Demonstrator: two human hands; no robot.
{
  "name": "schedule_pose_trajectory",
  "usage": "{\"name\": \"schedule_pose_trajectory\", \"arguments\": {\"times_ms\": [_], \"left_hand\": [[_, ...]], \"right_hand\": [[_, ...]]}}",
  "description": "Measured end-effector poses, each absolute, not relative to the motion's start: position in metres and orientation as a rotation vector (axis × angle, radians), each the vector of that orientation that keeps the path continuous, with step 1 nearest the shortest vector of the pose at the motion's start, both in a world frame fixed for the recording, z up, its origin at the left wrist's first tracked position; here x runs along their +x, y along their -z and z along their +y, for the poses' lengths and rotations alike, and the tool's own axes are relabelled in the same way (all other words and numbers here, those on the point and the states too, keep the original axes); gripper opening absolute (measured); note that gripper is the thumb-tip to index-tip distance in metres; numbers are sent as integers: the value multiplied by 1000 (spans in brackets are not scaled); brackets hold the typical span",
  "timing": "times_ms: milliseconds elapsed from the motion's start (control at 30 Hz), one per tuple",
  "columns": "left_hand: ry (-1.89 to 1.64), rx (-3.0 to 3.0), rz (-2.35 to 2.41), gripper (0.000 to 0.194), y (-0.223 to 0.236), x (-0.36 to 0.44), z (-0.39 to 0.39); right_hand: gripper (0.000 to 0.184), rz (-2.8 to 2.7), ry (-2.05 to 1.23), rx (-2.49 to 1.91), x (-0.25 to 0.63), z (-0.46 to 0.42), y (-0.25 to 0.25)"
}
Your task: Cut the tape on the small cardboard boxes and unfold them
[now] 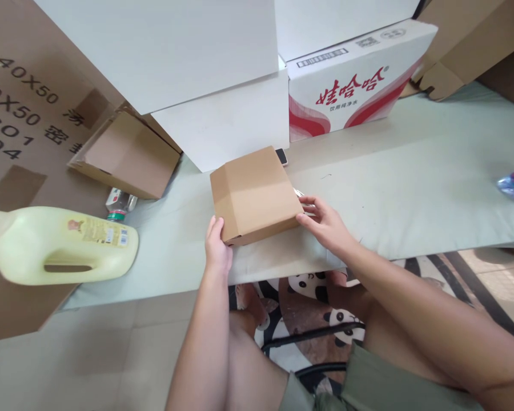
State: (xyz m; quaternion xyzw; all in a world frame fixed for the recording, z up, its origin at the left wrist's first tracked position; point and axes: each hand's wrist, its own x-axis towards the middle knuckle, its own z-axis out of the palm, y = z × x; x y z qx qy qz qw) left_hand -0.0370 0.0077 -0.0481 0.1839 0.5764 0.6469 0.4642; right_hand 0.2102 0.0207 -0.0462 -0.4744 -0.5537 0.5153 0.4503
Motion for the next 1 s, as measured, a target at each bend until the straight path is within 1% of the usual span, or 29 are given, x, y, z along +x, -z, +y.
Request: {"name": "schedule_pose_trajectory", "arguments": {"times_ms": [133,433,700,1000], "left_hand": [[-1593,472,1425,31,50,-36,9],[-1616,456,1399,28,46,-34,9],[-1601,541,1388,28,47,-36,9],[-1618,563,1360,26,43,-34,9]], "right_hand": [[33,-1395,-1249,-1176,211,22,45],[37,-1454,-1178,-1263,214,22,42],[46,-1455,-1164,-1207,215,22,55],[54,-1635,-1099,-1127,214,22,62]]}}
